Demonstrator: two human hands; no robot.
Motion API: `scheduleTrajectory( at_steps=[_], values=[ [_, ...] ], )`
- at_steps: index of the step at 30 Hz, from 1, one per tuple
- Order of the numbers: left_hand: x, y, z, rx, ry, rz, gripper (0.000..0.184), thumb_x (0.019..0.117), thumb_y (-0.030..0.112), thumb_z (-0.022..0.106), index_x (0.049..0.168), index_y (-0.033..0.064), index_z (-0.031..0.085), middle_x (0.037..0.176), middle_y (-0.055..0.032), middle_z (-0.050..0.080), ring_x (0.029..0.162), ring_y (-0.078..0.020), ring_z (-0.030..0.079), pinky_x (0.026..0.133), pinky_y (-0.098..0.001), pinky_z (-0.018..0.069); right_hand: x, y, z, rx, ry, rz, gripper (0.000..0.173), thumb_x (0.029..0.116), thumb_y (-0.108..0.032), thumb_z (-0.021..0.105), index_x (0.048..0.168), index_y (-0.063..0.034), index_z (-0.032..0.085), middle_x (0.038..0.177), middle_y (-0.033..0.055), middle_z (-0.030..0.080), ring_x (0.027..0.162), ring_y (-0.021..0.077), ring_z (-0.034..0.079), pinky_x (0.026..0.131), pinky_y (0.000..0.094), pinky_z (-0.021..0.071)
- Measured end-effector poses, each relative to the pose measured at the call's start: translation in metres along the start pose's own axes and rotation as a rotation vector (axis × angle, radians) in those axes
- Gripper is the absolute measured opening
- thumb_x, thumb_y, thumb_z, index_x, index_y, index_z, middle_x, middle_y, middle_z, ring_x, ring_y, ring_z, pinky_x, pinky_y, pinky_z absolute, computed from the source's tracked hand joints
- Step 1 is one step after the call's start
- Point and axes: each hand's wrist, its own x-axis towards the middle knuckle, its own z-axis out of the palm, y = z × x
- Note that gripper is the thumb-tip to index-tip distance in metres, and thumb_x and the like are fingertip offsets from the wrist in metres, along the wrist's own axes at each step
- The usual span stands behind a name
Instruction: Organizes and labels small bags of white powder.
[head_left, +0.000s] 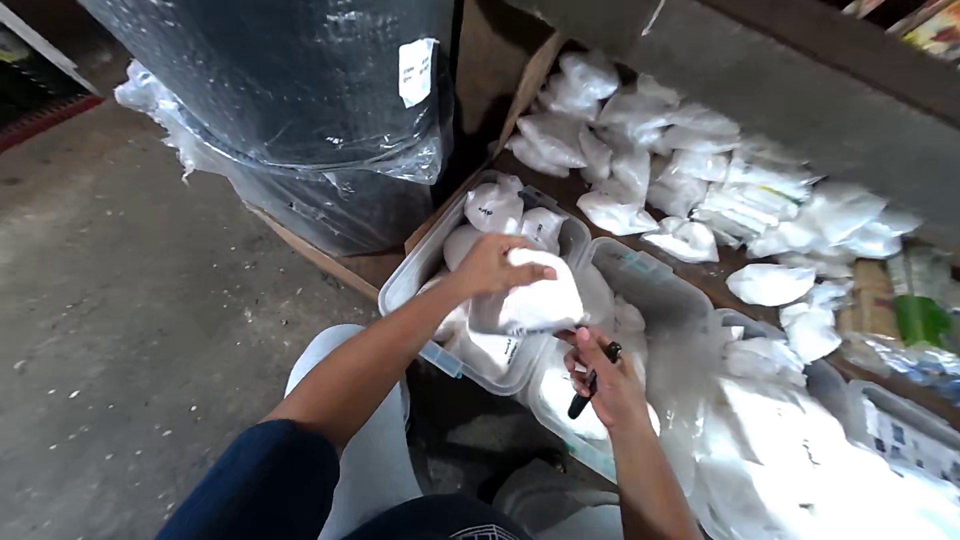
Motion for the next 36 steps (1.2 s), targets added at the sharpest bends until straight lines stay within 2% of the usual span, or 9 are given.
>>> scheduleTrajectory(
  at_steps=[5, 10, 14, 18, 20, 23, 29, 32, 36],
  values=[
    [0.037, 0.023, -0.064, 0.427, -0.287, 0.266, 0.036, 0.0801, 0.023, 0.087, 0.108, 0.0029, 0.076, 0.104, -0.0139, 0.073, 0.101, -0.0255, 0.068, 0.093, -0.0482, 0.0529, 0.004, 0.011, -0.011, -0.084, 0.034, -0.053, 0.026, 0.1055, -0.014, 0.054, 0.124, 0.0002, 0.066, 0.102, 0.0064, 0.077, 0.051, 0.0009, 0.056, 0.038, 0.0148, 0.0378],
    [0.022, 0.011, -0.024, 1.073, -0.843, 0.027, 0.027, 0.0776, 0.015, 0.088, 0.102, 0.008, 0.078, 0.101, -0.0138, 0.073, 0.1, -0.0356, 0.068, 0.092, -0.0611, 0.0512, 0.014, 0.023, -0.013, -0.056, 0.09, 0.029, 0.024, 0.1061, -0.01, 0.053, 0.121, 0.0021, 0.067, 0.094, 0.0063, 0.077, 0.047, 0.0016, 0.053, 0.037, 0.016, 0.0366],
    [0.004, -0.058, 0.027, 1.157, -1.191, -0.224, 0.021, 0.0921, 0.008, 0.071, 0.11, -0.0047, 0.071, 0.124, -0.0278, 0.064, 0.126, -0.0501, 0.053, 0.107, -0.0763, 0.0302, 0.019, 0.025, -0.012, -0.176, 0.051, -0.012, 0.022, 0.1035, -0.009, 0.058, 0.121, 0.0012, 0.068, 0.096, 0.0043, 0.076, 0.05, 0.0008, 0.053, 0.039, 0.0161, 0.0379],
    [-0.005, -0.075, 0.014, 0.84, -0.794, -0.297, 0.036, 0.0934, 0.006, 0.067, 0.128, -0.0036, 0.065, 0.15, -0.031, 0.045, 0.144, -0.0553, 0.033, 0.108, -0.0842, 0.0219, 0.02, 0.025, -0.025, -0.375, 0.039, -0.127, 0.023, 0.0996, -0.013, 0.063, 0.118, -0.0013, 0.07, 0.097, 0.0011, 0.075, 0.059, -0.0014, 0.058, 0.048, 0.0153, 0.0446],
    [-0.019, -0.084, 0.002, 0.85, -0.596, -0.356, 0.047, 0.1062, 0.028, 0.053, 0.149, 0.0102, 0.051, 0.161, -0.0296, 0.031, 0.148, -0.0578, 0.024, 0.106, -0.0849, 0.0232, 0.024, 0.025, -0.027, -0.424, 0.065, -0.139, 0.022, 0.0992, -0.013, 0.064, 0.117, -0.0015, 0.07, 0.097, 0.0014, 0.075, 0.062, -0.0011, 0.06, 0.052, 0.0156, 0.0473],
    [-0.037, -0.114, -0.005, 0.868, -0.594, -0.505, 0.064, 0.1041, 0.06, 0.043, 0.162, 0.0379, 0.03, 0.171, -0.0223, -0.011, 0.151, -0.06, -0.013, 0.107, -0.0875, 0.0044, 0.033, 0.024, -0.015, -0.569, -0.006, -0.175, 0.027, 0.0991, -0.014, 0.063, 0.122, -0.0013, 0.07, 0.109, 0.0067, 0.074, 0.084, 0.004, 0.067, 0.074, 0.0211, 0.0556],
    [-0.03, -0.118, 0.002, 0.962, -0.666, -0.536, 0.071, 0.1006, 0.056, 0.055, 0.163, 0.0372, 0.027, 0.169, -0.0249, -0.02, 0.15, -0.059, -0.018, 0.112, -0.0835, 0.0018, 0.042, 0.018, 0.048, -1.028, -0.187, -0.254, 0.034, 0.0984, -0.013, 0.061, 0.13, -0.0053, 0.069, 0.125, 0.019, 0.068, 0.101, 0.0332, 0.07, 0.089, 0.0505, 0.0564],
    [-0.033, -0.125, -0.005, 0.98, -0.694, -0.46, 0.108, 0.075, 0.041, 0.089, 0.163, 0.036, 0.027, 0.168, -0.0264, -0.018, 0.15, -0.0582, -0.018, 0.111, -0.084, 0.0021, 0.045, 0.002, 0.068, -1.232, -0.347, -0.171, 0.04, 0.0982, -0.011, 0.061, 0.138, -0.009, 0.065, 0.137, 0.0163, 0.063, 0.115, 0.0352, 0.067, 0.096, 0.0531, 0.0537],
    [-0.033, -0.132, -0.003, 1.007, -0.661, -0.412, 0.111, 0.0669, 0.035, 0.094, 0.16, 0.036, 0.034, 0.17, -0.0265, -0.01, 0.152, -0.0569, -0.014, 0.11, -0.0848, 0.0029, 0.07, 0.007, 0.094, -1.407, -0.534, -0.069, 0.043, 0.1014, -0.022, 0.059, 0.141, -0.0077, 0.06, 0.145, 0.0174, 0.055, 0.126, 0.0365, 0.06, 0.102, 0.0546, 0.05]
  ],
)
